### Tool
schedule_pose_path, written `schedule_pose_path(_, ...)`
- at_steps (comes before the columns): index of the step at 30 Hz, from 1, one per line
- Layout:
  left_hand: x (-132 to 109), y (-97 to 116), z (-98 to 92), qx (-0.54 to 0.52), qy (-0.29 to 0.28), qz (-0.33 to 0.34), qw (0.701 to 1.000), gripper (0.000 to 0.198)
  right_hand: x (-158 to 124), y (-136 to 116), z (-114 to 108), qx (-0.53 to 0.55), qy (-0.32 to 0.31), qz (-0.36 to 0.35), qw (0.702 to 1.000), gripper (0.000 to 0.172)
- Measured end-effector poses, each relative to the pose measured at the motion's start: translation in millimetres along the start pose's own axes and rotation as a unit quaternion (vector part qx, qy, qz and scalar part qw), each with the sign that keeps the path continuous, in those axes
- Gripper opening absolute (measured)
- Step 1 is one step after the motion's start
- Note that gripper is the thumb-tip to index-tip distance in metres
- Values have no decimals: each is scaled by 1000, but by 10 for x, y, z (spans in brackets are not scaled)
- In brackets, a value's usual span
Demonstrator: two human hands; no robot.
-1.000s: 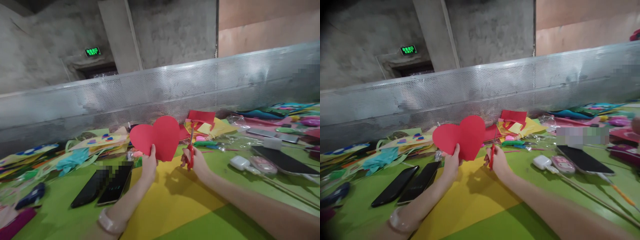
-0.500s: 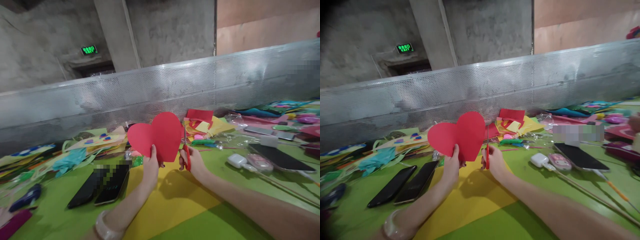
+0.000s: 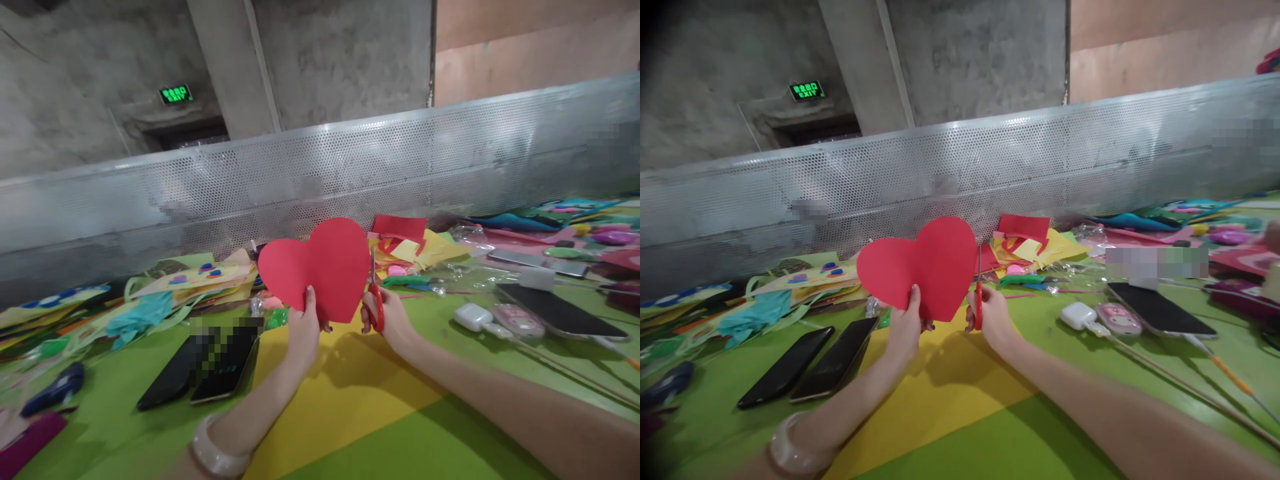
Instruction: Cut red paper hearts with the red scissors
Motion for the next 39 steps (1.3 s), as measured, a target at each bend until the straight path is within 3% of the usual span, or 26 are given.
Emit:
schedule_pose_path(5, -13, 4, 7, 13, -22, 5, 1000, 37, -12, -41, 1, 2, -9, -19, 1000, 8)
schedule_pose_path(39, 14, -14, -1, 21, -16, 26, 999, 38, -14, -45, -5, -7, -6, -10, 1000, 13)
Point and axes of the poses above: each hand's wrist, its own x-axis towards the middle knuckle, its own z-axis out of the palm, y = z × x, the point moved 3 cm from there along x, towards the middle knuckle, and after that the axes turned 15 degrees about -y, right-handed, at the moved point
